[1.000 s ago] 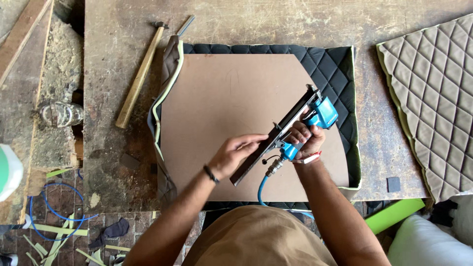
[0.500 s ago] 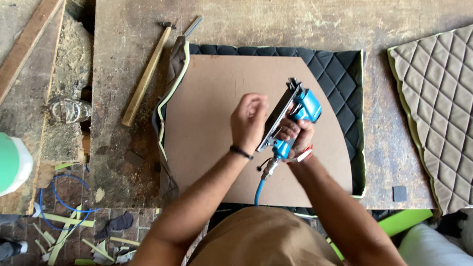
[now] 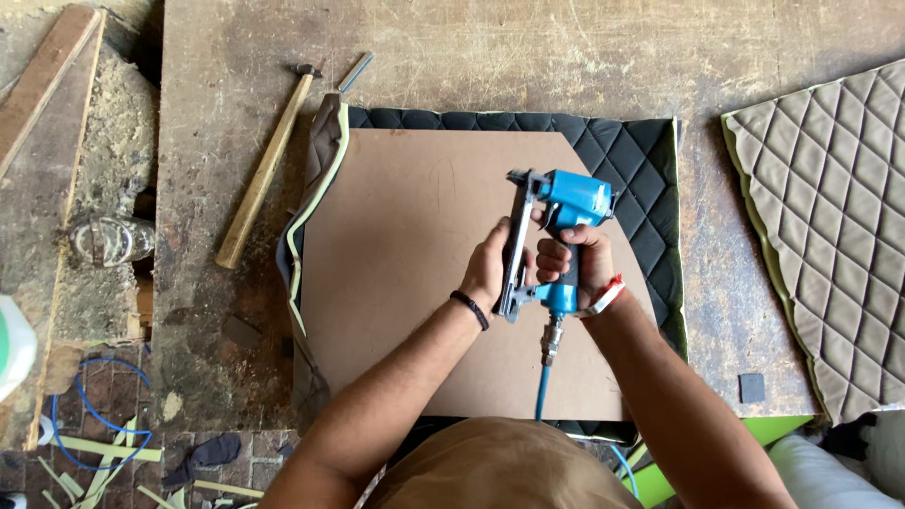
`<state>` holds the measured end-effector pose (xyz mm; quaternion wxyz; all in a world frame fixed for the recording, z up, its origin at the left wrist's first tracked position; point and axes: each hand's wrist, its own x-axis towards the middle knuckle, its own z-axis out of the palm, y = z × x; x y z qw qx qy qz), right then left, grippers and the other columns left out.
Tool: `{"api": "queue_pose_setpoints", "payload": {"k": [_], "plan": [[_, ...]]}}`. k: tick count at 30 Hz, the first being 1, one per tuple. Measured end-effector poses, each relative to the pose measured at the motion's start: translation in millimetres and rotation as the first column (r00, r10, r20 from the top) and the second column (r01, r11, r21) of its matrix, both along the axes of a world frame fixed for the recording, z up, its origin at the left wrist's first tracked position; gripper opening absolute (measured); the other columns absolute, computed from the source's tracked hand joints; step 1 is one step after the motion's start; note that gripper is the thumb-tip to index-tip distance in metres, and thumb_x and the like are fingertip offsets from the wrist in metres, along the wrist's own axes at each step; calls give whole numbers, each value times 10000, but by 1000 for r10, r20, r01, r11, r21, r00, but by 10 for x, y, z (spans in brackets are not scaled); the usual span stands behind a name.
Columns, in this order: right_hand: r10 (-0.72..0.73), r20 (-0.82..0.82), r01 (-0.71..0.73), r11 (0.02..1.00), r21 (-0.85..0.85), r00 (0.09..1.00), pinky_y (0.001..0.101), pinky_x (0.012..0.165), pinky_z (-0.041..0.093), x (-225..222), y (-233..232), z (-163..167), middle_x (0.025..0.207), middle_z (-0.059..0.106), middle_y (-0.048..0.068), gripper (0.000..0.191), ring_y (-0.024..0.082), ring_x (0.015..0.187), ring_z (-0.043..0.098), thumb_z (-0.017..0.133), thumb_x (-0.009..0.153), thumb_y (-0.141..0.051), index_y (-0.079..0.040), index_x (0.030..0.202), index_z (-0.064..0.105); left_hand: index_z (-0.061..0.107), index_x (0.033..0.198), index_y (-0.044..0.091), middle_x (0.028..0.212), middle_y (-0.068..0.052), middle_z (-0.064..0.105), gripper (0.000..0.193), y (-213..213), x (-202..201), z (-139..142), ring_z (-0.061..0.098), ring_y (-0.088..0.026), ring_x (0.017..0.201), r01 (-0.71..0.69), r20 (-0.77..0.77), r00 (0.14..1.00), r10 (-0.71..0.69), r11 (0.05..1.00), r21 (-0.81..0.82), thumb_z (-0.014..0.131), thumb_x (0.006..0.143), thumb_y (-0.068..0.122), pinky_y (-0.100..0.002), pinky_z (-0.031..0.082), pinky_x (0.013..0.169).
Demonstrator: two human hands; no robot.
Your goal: The person assembles a cushion by layering foam and quilted fabric on a workbench, then staples the edges and trims excess material with scissors.
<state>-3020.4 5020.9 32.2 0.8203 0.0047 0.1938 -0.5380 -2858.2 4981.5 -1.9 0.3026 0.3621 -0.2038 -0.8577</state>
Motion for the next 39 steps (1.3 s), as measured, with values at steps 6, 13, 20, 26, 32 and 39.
{"api": "queue_pose_setpoints", "payload": {"k": [6, 13, 20, 26, 32, 39], "plan": [[10, -292, -1, 1000, 30, 956, 304, 564, 491, -183, -13, 27, 611, 528, -3, 514, 126, 528, 515, 651, 834, -150, -12, 1328, 612, 700, 991, 83, 803, -86, 733, 559, -43, -37, -331, 644, -150, 645, 43, 75, 997, -36, 995, -90, 403, 1072, 549, -301, 520, 594], [29, -889, -278, 945, 174, -458, 426, 644, 555, -49, 157, -184, 737, 676, 111, 510, 265, 658, 681, 826, 786, -209, -64, 1244, 653, 770, 986, 81, 825, -3, 752, 178, -252, 529, -700, 652, -77, 692, 185, 624, 775, 94, 911, -367, 675, 943, 224, -234, 523, 616], [-200, -735, -453, 877, 160, -648, 407, 859, 546, 296, 512, -477, 990, 699, 114, 822, 308, 962, 667, 817, 799, -219, -180, 1546, 476, 742, 972, 44, 795, -19, 736, 207, -840, 553, -647, 630, -91, 678, 129, 623, 757, 198, 889, -439, 706, 930, 245, -257, 493, 600], [-432, -635, -547, 837, -17, -641, 428, 904, 494, -15, 239, -408, 1151, 692, 102, 550, 339, 1091, 635, 844, 665, -288, -208, 1178, 663, 701, 1087, 88, 1049, -47, 762, 233, -1480, 177, -539, 747, -191, 927, 397, 664, 613, 428, 560, -727, 706, 923, 254, -332, 592, 777], [-389, -720, -493, 867, -74, -575, 425, 862, 570, -1098, -1184, -833, 1192, 716, 113, 290, 335, 1001, 704, 712, 871, -182, -131, 1156, 735, 646, 1240, 82, 1251, -135, 687, 381, -2225, -404, -680, 636, -325, 1166, 723, 744, 516, 423, 251, -644, 707, 912, 266, -443, 509, 990], [-351, -739, -677, 711, 190, -576, 502, 909, 524, -1551, -2581, -1228, 1151, 694, 180, 398, 418, 1073, 662, 652, 907, -252, -96, 1273, 656, 665, 1203, 71, 1262, -159, 666, 375, -2910, -1056, -1029, 608, -342, 1212, 981, 986, 66, 155, 172, -93, 662, 947, 345, -474, 485, 1024]]}}
